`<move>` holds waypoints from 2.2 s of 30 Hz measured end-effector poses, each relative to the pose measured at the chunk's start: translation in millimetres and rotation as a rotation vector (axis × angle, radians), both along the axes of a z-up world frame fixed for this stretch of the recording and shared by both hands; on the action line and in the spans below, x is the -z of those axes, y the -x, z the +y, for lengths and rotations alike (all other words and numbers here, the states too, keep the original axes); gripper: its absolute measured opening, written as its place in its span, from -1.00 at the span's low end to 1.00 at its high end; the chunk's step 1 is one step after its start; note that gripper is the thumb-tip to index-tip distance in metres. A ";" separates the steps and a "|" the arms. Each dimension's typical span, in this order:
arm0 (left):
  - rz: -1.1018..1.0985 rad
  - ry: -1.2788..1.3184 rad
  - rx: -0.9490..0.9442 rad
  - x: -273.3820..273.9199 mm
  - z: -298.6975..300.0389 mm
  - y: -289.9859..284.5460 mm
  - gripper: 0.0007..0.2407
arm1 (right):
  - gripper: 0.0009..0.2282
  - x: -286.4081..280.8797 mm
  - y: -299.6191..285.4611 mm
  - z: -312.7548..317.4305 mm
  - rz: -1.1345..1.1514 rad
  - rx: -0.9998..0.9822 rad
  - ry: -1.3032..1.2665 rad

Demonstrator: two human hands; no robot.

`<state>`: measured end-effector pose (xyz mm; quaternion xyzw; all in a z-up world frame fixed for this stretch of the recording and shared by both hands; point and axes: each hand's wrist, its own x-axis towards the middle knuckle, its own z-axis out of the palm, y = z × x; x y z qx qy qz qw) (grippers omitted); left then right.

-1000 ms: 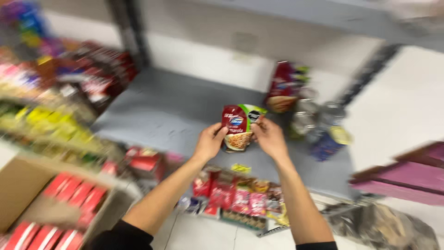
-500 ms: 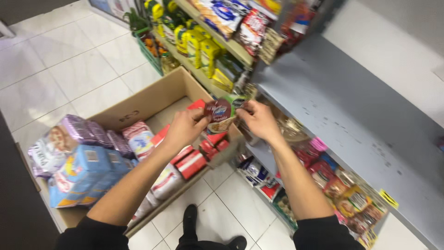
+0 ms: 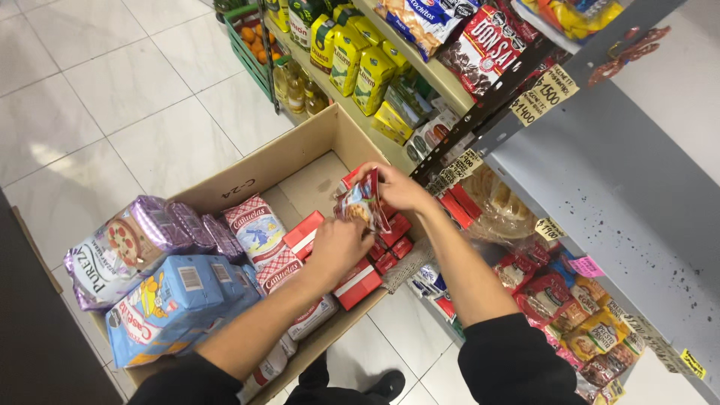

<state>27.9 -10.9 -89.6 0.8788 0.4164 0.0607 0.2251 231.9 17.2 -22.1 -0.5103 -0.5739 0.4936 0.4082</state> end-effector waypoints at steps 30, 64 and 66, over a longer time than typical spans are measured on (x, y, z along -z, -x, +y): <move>0.292 0.178 0.238 39.0 76.5 -11.5 -0.67 | -0.77 94.3 24.1 -25.8 -1.121 -0.094 0.318; 0.268 -0.097 0.991 -145.4 -201.8 -260.8 -0.56 | -0.80 -56.3 -163.7 -470.7 -0.663 1.220 0.069; 0.066 0.047 0.937 -172.0 -245.2 -302.7 -0.69 | -0.81 -68.4 -203.5 -518.7 -0.442 1.444 0.027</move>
